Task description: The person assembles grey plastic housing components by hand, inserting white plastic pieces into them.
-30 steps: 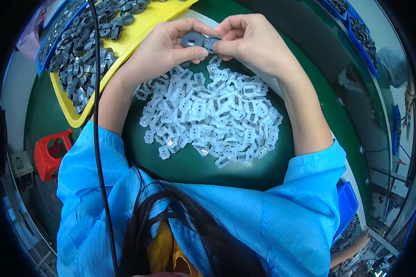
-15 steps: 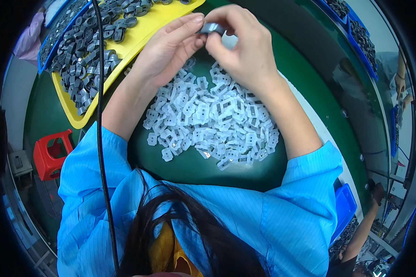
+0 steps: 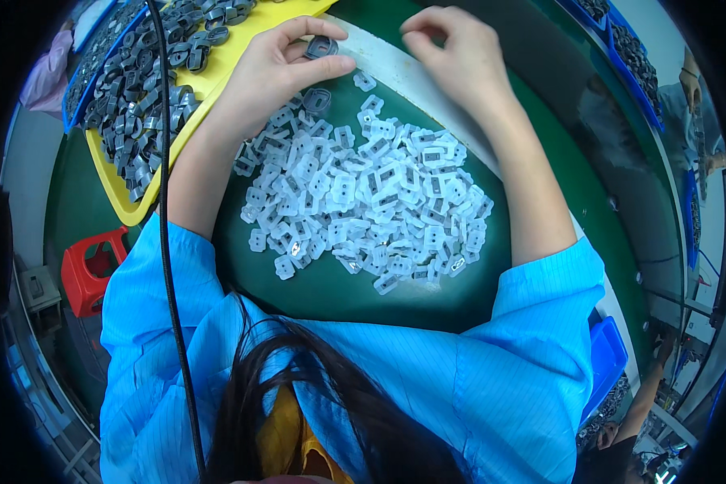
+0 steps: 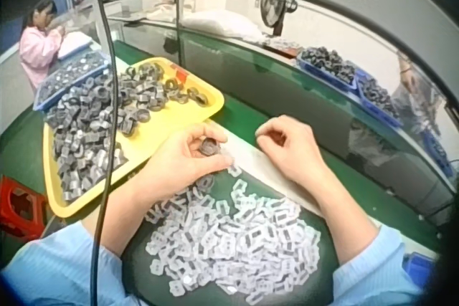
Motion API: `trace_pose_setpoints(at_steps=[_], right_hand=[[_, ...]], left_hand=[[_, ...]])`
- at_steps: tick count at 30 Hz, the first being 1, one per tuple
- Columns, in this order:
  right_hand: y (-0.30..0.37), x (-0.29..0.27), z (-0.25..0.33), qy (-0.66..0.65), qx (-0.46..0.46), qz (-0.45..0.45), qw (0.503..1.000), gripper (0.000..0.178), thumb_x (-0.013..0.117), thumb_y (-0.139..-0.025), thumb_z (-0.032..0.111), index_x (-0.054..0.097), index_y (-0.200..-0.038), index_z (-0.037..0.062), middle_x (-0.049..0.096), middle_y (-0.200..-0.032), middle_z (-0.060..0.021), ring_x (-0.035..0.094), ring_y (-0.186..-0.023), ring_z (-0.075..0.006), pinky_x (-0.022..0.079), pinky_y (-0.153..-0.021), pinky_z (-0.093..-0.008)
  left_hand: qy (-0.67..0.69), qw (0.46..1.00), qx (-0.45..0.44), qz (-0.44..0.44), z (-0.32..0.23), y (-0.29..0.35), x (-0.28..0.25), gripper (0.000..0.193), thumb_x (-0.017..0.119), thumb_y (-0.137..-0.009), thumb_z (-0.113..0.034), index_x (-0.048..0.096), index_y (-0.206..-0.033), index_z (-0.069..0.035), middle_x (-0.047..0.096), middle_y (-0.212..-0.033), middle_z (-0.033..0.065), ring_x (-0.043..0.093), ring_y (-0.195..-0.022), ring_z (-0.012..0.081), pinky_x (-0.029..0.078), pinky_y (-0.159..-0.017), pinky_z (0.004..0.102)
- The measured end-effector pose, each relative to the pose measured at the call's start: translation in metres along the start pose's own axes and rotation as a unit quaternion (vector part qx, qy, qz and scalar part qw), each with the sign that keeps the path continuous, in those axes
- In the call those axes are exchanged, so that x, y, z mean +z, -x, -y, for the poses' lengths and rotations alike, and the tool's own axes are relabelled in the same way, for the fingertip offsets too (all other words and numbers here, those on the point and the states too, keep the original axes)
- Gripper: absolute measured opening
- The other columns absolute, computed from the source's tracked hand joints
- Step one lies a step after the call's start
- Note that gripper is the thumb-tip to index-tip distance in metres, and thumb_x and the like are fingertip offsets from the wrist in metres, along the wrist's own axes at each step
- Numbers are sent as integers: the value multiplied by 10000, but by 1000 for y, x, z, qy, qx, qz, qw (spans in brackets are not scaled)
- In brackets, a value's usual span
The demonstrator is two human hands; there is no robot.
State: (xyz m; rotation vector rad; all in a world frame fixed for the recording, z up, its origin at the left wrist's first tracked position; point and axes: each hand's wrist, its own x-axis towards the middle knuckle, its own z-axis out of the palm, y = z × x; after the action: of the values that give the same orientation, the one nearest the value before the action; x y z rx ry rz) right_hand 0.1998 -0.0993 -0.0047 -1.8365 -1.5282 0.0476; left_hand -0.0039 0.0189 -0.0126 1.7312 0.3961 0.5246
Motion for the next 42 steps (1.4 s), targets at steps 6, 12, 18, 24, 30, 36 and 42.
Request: trace_pose_setpoints(at_steps=[6, 12, 18, 24, 30, 36, 42], right_hand=[[13, 10, 31, 54, -141, 113, 982, 182, 666, -806, 147, 672, -942, 25, 604, -825, -98, 594, -816, -271, 483, -795, -357], [10, -1, 37, -290, 59, 186, 937, 85, 629, -787, 69, 659, -858, 32, 586, -650, 0, 542, -609, -84, 446, -590, -241], [6, -5, 47, -402, 187, 169, 881, 153, 676, -837, 81, 666, -977, 21, 623, -809, -21, 568, -745, -93, 455, -626, -225], [12, 6, 52, -112, 0, 10, 994, 203, 705, -835, 200, 723, -906, 11, 677, -711, -46, 606, -646, -87, 475, -612, -246], [17, 10, 63, -302, 168, 41, 938, 187, 726, -817, 189, 726, -896, 19, 662, -752, -18, 567, -688, -72, 439, -615, -233], [12, 18, 52, -98, -89, -107, 985, 159, 764, -746, 171, 727, -843, 51, 616, -720, -44, 570, -653, -143, 457, -623, -279], [10, 10, 65, 124, -250, -150, 949, 90, 737, -702, 78, 684, -771, 53, 549, -771, -88, 522, -733, -285, 456, -629, -325]], left_hand=[[-343, 917, 185, -88, -16, 5, 8, 459, 761, -750, -62, 580, -1171, -34, 661, -937, 47, 652, -810, 138, 511, -742, 233], [-218, 971, 81, -60, -26, 10, 14, 626, 684, -771, 29, 426, -1339, -17, 600, -983, 111, 607, -844, 164, 496, -743, 269], [-244, 950, 184, -59, -23, 10, 21, 619, 682, -780, 14, 418, -1339, -11, 631, -1042, 160, 632, -924, 266, 504, -813, 328], [-235, 937, 233, -114, -7, 4, 24, 524, 696, -770, 5, 497, -1255, -10, 630, -1023, 166, 631, -928, 275, 504, -816, 332], [-247, 917, 264, -167, -10, 6, 30, 507, 705, -752, -4, 546, -1229, -59, 667, -1047, 109, 675, -866, 209, 541, -789, 297], [-227, 931, 229, -169, -23, 12, 29, 540, 703, -749, 16, 502, -1249, -10, 629, -994, 150, 640, -891, 249, 513, -785, 313], [-271, 907, 266, -181, -11, 6, 27, 547, 703, -729, 26, 525, -1244, -32, 644, -977, 132, 638, -889, 250, 511, -785, 317]])
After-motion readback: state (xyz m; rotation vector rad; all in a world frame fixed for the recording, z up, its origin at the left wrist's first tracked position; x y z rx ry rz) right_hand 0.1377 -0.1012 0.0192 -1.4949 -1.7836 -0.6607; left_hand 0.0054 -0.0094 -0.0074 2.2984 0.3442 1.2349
